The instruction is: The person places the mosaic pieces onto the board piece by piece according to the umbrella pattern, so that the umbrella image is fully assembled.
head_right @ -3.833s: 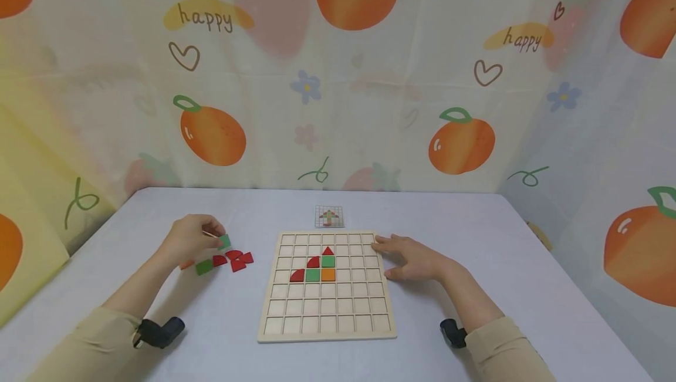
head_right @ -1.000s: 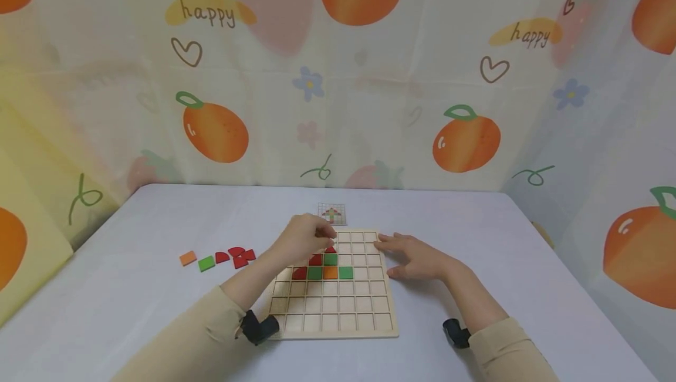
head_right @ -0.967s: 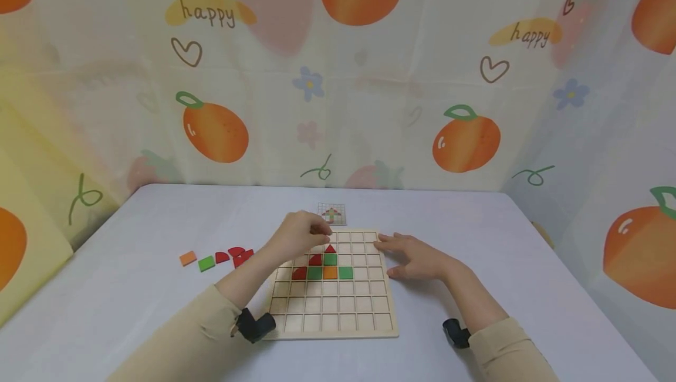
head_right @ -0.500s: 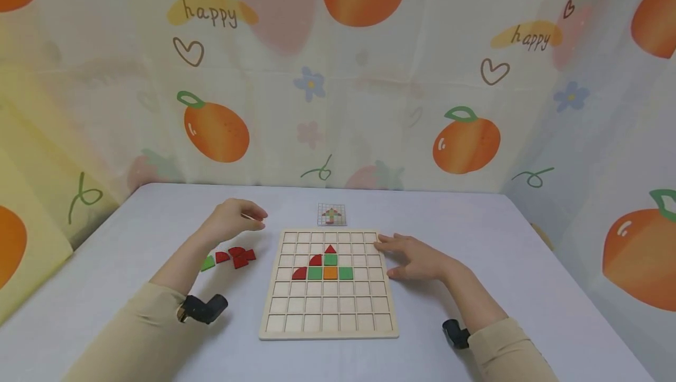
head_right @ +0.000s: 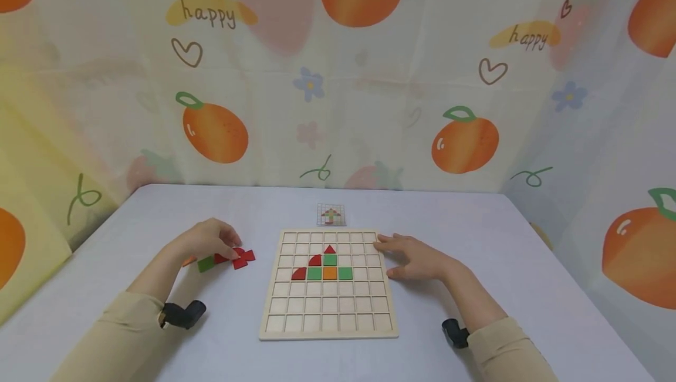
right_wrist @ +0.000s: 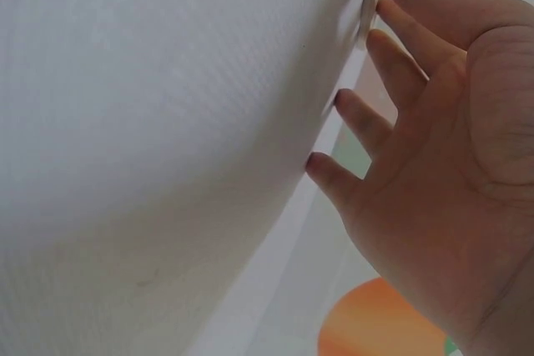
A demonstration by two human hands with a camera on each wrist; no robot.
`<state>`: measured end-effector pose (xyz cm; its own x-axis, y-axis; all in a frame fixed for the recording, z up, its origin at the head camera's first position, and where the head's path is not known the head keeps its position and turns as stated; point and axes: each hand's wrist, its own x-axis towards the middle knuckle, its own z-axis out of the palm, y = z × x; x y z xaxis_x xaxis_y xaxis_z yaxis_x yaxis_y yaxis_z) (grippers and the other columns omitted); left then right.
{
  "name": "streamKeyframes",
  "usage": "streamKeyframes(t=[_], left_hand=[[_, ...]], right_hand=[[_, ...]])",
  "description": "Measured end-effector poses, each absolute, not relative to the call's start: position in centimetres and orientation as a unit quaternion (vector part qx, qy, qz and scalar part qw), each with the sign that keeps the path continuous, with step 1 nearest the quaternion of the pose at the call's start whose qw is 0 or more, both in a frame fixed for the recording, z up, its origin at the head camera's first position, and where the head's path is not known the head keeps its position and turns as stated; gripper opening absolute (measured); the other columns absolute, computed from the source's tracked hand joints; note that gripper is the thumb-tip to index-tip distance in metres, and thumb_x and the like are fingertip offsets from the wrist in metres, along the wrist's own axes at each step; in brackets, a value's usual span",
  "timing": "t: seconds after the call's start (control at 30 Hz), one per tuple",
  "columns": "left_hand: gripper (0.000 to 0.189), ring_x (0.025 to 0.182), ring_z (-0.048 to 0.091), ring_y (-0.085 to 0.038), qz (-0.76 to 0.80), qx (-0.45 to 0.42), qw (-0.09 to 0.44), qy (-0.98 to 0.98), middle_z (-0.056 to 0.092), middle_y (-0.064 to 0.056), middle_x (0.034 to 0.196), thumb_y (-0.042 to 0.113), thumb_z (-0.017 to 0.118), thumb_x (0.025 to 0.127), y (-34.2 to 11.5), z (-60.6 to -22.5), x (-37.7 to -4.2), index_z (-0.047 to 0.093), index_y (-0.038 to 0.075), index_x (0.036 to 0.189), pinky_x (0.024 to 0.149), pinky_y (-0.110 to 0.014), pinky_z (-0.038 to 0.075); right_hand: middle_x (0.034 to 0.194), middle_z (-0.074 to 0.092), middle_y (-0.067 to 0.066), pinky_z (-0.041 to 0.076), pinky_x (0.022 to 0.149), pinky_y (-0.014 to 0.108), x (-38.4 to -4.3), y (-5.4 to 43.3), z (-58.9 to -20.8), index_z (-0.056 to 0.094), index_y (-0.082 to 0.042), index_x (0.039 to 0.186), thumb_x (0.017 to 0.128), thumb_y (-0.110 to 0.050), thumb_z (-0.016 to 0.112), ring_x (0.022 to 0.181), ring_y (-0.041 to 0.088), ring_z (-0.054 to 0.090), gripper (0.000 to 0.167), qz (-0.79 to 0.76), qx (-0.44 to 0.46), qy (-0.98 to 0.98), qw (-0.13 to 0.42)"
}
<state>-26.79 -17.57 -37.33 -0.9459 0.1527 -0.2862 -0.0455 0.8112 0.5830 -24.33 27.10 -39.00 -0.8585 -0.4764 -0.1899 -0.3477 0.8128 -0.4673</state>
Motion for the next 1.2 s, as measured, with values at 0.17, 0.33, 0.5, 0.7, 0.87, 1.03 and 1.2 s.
streamKeyframes(t=[0.17, 0.33, 0.5, 0.7, 0.87, 1.03, 1.2], left_hand=[[0.021, 0.088, 0.056, -0.023, 0.285, 0.028, 0.147, 0.947, 0.067, -0.011, 0.098, 0.016, 0.079, 0.08, -17.5, -37.8, -26.8, 0.071, 0.007, 0.097, 0.076, -0.035, 0.053], [0.014, 0.081, 0.054, -0.022, 0.277, 0.028, 0.135, 0.951, 0.066, -0.01, 0.086, 0.015, 0.078, 0.081, -17.5, -38.0, -26.8, 0.072, 0.005, 0.089, 0.069, -0.03, 0.049], [0.021, 0.086, 0.056, -0.024, 0.274, 0.031, 0.132, 0.952, 0.067, -0.013, 0.094, 0.016, 0.078, 0.082, -17.7, -37.7, -26.5, 0.072, 0.003, 0.098, 0.073, -0.034, 0.053], [0.025, 0.094, 0.055, -0.026, 0.272, 0.059, 0.147, 0.949, 0.066, -0.014, 0.103, 0.005, 0.077, 0.077, -18.3, -37.0, -26.0, 0.07, 0.005, 0.102, 0.083, -0.042, 0.054], [0.021, 0.093, 0.055, -0.025, 0.261, 0.072, 0.149, 0.951, 0.066, -0.011, 0.099, 0.008, 0.079, 0.076, -18.5, -37.4, -26.1, 0.07, 0.009, 0.096, 0.081, -0.041, 0.052], [0.019, 0.083, 0.057, -0.021, 0.255, 0.058, 0.149, 0.954, 0.065, -0.009, 0.092, 0.012, 0.079, 0.079, -18.1, -37.8, -26.4, 0.07, 0.008, 0.095, 0.077, -0.036, 0.052], [0.017, 0.077, 0.056, -0.02, 0.256, 0.048, 0.143, 0.955, 0.064, -0.008, 0.086, 0.013, 0.079, 0.08, -17.7, -37.9, -26.3, 0.068, 0.007, 0.091, 0.072, -0.031, 0.05]], right_hand=[[0.162, 0.034, 0.005, 0.02, 0.116, 0.069, -24.3, 27.1, -39.0, 0.046, -0.02, 0.148, 0.087, -0.028, 0.07, 0.151, 0.044, 0.02, 0.066, -0.219, -0.224, 0.937, 0.154], [0.162, 0.034, 0.004, 0.02, 0.117, 0.069, -24.4, 27.1, -39.1, 0.046, -0.02, 0.148, 0.087, -0.028, 0.07, 0.151, 0.044, 0.02, 0.066, -0.221, -0.226, 0.937, 0.15], [0.162, 0.034, 0.004, 0.02, 0.117, 0.069, -24.5, 27.2, -39.2, 0.046, -0.02, 0.148, 0.087, -0.028, 0.07, 0.151, 0.044, 0.021, 0.066, -0.221, -0.231, 0.936, 0.147], [0.162, 0.034, 0.004, 0.02, 0.117, 0.069, -24.6, 27.3, -39.2, 0.046, -0.021, 0.148, 0.087, -0.028, 0.07, 0.151, 0.044, 0.021, 0.066, -0.22, -0.231, 0.936, 0.148], [0.162, 0.034, 0.004, 0.02, 0.117, 0.069, -24.5, 27.3, -39.1, 0.046, -0.02, 0.148, 0.087, -0.026, 0.07, 0.151, 0.044, 0.021, 0.066, -0.222, -0.231, 0.935, 0.148], [0.161, 0.035, 0.006, 0.02, 0.116, 0.069, -24.5, 27.4, -39.2, 0.047, -0.017, 0.147, 0.087, -0.025, 0.07, 0.151, 0.045, 0.021, 0.065, -0.225, -0.235, 0.934, 0.147], [0.161, 0.035, 0.008, 0.02, 0.116, 0.07, -24.4, 27.5, -39.2, 0.047, -0.017, 0.147, 0.087, -0.025, 0.07, 0.15, 0.046, 0.022, 0.065, -0.223, -0.238, 0.934, 0.147]])
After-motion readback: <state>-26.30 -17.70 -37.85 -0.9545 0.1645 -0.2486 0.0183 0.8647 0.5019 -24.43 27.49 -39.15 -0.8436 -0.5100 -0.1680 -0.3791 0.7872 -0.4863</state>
